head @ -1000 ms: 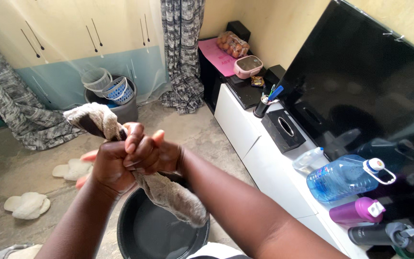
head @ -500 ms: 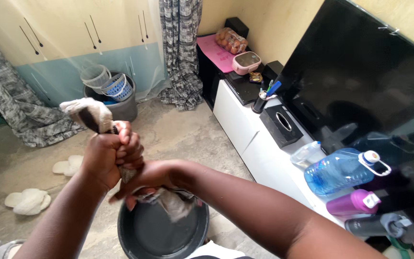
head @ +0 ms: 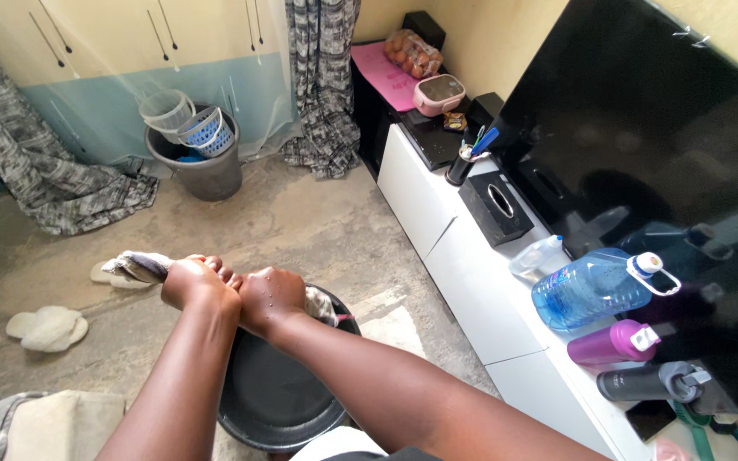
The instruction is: The person washes and wrings out a cloth in a basin of water, then wipes down a desk surface with the damp cloth.
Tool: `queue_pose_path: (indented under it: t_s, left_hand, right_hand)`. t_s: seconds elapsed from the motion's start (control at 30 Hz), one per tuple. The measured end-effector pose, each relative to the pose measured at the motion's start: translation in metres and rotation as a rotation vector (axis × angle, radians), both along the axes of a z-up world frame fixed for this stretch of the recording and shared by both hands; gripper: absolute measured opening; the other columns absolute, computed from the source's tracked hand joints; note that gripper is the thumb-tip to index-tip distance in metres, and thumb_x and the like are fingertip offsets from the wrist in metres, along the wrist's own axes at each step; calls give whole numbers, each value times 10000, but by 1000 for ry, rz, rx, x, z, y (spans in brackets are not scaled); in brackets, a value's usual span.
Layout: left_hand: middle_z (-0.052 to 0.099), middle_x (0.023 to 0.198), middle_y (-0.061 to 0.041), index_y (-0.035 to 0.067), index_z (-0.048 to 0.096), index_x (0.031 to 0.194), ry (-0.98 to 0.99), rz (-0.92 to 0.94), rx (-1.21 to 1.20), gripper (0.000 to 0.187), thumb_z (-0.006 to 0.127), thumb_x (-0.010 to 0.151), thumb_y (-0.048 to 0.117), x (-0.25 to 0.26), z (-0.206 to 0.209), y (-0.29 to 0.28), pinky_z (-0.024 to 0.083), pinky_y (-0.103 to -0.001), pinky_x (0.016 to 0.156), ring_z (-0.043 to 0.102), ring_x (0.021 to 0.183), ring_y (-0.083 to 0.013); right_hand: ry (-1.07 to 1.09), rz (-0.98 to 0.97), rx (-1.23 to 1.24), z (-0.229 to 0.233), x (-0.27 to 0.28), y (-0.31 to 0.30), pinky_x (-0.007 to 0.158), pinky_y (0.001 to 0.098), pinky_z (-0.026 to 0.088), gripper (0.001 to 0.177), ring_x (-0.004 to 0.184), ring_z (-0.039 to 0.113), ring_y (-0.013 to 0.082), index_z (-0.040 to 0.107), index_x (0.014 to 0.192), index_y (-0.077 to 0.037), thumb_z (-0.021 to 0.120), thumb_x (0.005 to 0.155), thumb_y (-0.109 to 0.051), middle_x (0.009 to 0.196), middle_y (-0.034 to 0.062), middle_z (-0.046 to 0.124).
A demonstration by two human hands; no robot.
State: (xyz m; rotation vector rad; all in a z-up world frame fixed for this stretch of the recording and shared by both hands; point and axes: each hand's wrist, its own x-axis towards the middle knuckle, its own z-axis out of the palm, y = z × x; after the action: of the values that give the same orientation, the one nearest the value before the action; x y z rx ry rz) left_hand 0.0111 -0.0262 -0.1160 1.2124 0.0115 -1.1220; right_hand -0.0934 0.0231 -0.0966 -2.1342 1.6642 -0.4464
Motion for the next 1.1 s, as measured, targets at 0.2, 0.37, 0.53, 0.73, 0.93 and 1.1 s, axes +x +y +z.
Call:
queue_pose_path:
  t_s: [0.2,0.37,0.53,0.73,0.93,1.1]
  left_hand:
    - [558,843,-75,95,531,945,-9,-266,17,206,480,803,-46,26,-2,10,422,-415,634,511,761,-205]
    - [644,1284,-105,133,513,1315,-375,-504,70,469,683,878,142,44,18,53,509,-491,921,585,1283,-225]
    - [565,1430,-79,137,484,1451,-800,-470,-198,668,641,803,106,17,21,98,511,-428,1003,509,1350,-241]
    - [618,1235,-90,88,551,1305,-1192,-302,-189,342,519,971,151,-56,57,87,497,-340,939,581,1169,-235]
    - [670,1040,-101,39,617,1158,-1552,-197,360,272,396,1138,197,-59,112,61,482,-252,875,654,989,-228]
    - [740,1010,-100,91,712,940,-2235,145,-853,174,560,963,173,-6,147,47,486,-408,862,686,1005,-324]
  right_hand:
    - [9,-21,159,-13,-2,-7,667,434,567,257,792,731,314,782,839,-107,694,815,-347,824,143,735]
    - [-681,-82,845,-63,-6,-36,514,316,468,168,571,586,161,699,795,-32,750,851,-182,640,11,633]
    - [-1723,-165,1472,-50,-9,-74,386,207,343,243,406,392,36,618,681,-152,612,924,-150,477,-106,403]
    - [-2360,126,1571,30,34,-45,511,251,401,510,407,359,80,430,575,-224,613,1049,-270,448,-86,363]
    - [-2345,317,1692,79,33,6,556,224,372,521,441,368,61,433,603,-212,585,1096,-289,491,-93,378]
    - [-2069,587,1930,72,-4,4,525,199,330,442,447,380,16,485,704,-207,582,1130,-277,535,-135,393]
